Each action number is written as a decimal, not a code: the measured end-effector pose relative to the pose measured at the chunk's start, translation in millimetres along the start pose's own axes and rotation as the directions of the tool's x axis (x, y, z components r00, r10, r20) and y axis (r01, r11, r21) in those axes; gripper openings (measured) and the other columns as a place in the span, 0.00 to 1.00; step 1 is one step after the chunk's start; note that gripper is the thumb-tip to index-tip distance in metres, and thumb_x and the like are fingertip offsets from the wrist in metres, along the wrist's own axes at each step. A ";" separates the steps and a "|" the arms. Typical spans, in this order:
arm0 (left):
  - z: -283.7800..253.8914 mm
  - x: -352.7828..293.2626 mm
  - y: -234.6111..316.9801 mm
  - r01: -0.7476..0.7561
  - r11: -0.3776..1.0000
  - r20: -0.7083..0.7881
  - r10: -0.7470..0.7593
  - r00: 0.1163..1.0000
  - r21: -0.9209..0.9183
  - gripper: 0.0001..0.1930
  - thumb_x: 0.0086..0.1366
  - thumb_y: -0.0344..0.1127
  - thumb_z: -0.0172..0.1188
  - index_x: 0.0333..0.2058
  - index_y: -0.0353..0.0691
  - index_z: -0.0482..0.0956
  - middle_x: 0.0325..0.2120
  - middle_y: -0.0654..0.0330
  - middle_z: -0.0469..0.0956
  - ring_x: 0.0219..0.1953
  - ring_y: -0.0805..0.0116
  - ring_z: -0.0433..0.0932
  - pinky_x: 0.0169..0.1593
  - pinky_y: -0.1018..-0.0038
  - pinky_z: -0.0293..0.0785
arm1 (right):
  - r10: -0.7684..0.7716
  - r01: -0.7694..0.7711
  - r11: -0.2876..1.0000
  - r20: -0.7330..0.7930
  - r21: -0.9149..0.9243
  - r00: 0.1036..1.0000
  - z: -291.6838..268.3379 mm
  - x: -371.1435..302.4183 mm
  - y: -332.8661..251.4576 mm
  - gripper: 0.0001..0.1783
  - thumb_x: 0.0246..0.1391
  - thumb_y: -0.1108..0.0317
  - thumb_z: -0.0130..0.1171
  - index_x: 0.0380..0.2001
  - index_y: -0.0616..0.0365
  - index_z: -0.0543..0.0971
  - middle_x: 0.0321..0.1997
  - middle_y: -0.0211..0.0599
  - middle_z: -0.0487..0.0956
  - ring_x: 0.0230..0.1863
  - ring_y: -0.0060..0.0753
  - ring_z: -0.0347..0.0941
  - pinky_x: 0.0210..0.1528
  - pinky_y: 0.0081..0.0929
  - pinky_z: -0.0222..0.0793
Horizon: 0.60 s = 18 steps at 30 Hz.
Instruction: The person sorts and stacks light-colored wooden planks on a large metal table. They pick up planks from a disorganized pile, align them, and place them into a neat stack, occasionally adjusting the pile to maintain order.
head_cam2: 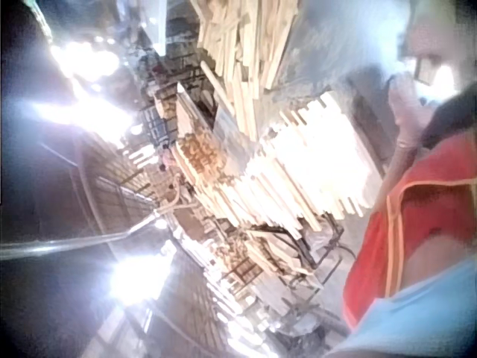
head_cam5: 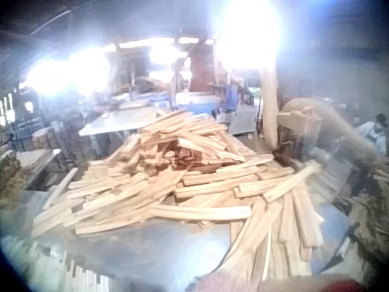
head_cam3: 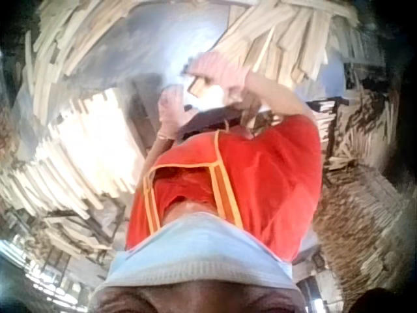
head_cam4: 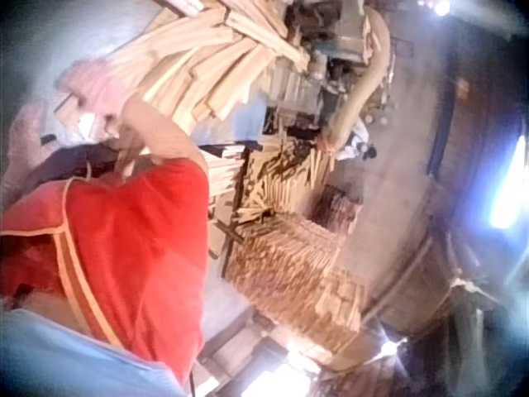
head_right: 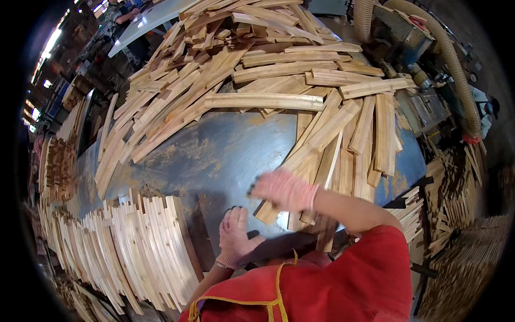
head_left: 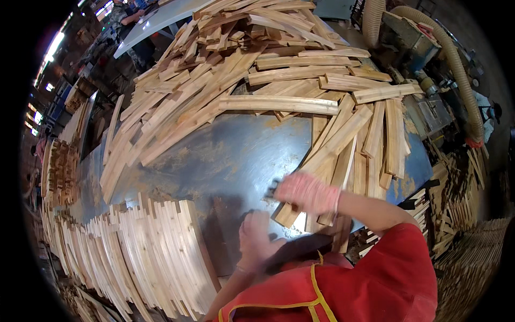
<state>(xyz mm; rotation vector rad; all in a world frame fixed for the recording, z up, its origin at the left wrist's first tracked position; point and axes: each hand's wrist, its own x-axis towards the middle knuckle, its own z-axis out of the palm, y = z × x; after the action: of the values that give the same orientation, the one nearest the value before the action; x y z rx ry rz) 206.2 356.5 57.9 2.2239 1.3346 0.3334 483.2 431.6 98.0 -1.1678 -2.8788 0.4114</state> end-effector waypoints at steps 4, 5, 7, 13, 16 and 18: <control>9.9 33.1 28.3 -0.014 0.996 0.081 0.006 0.997 0.091 0.48 0.51 0.55 0.74 0.68 0.40 0.70 0.62 0.47 0.71 0.66 0.45 0.68 0.65 0.49 0.69 | 0.319 -0.273 0.928 0.161 -0.255 0.934 -11.7 -29.5 120.3 0.40 0.50 0.57 0.70 0.70 0.36 0.74 0.68 0.33 0.77 0.72 0.45 0.69 0.72 0.50 0.63; 25.8 34.7 25.6 -0.029 0.995 0.036 0.025 0.999 0.098 0.44 0.53 0.52 0.73 0.67 0.38 0.71 0.57 0.48 0.74 0.61 0.47 0.72 0.62 0.51 0.70 | 0.311 -0.264 0.925 0.147 -0.274 0.939 -1.7 -38.9 135.7 0.40 0.50 0.56 0.71 0.70 0.36 0.74 0.67 0.33 0.77 0.71 0.45 0.70 0.72 0.50 0.62; 61.5 33.9 9.2 -0.048 0.994 0.036 0.045 0.998 0.095 0.41 0.57 0.49 0.70 0.67 0.37 0.72 0.51 0.46 0.79 0.55 0.48 0.77 0.58 0.54 0.73 | 0.288 -0.240 0.918 0.115 -0.317 0.951 5.2 -42.6 157.1 0.41 0.50 0.55 0.71 0.69 0.36 0.74 0.67 0.33 0.77 0.71 0.45 0.70 0.73 0.49 0.61; 55.6 -25.1 -3.3 0.329 0.880 0.225 -0.263 0.938 -0.344 0.35 0.71 0.50 0.62 0.71 0.38 0.68 0.52 0.42 0.85 0.54 0.53 0.86 0.56 0.60 0.81 | 0.341 -0.367 0.924 0.204 0.106 0.918 -58.9 26.8 74.1 0.47 0.53 0.36 0.69 0.71 0.47 0.72 0.54 0.46 0.85 0.55 0.51 0.82 0.61 0.47 0.73; 51.6 -86.0 -41.1 0.219 0.586 0.169 -0.141 0.976 -0.780 0.27 0.77 0.45 0.59 0.66 0.32 0.72 0.56 0.47 0.84 0.54 0.58 0.86 0.56 0.62 0.82 | 0.547 -0.592 0.708 0.231 0.385 0.804 -51.1 46.7 40.5 0.47 0.59 0.41 0.66 0.71 0.64 0.70 0.47 0.49 0.86 0.44 0.46 0.83 0.50 0.41 0.78; 44.0 -119.4 -53.2 0.272 0.336 0.176 -0.288 0.941 -0.902 0.23 0.78 0.41 0.58 0.63 0.31 0.74 0.54 0.47 0.84 0.51 0.57 0.86 0.54 0.63 0.83 | 0.658 -0.551 0.379 0.202 0.744 0.726 -34.8 47.9 12.4 0.43 0.62 0.45 0.66 0.69 0.66 0.72 0.44 0.45 0.85 0.41 0.38 0.81 0.47 0.35 0.77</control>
<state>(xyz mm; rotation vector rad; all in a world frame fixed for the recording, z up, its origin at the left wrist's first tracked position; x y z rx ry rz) 129.0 258.9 -1.5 0.9928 1.0709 0.7476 460.7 481.3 124.2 -1.8470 -1.6159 1.3451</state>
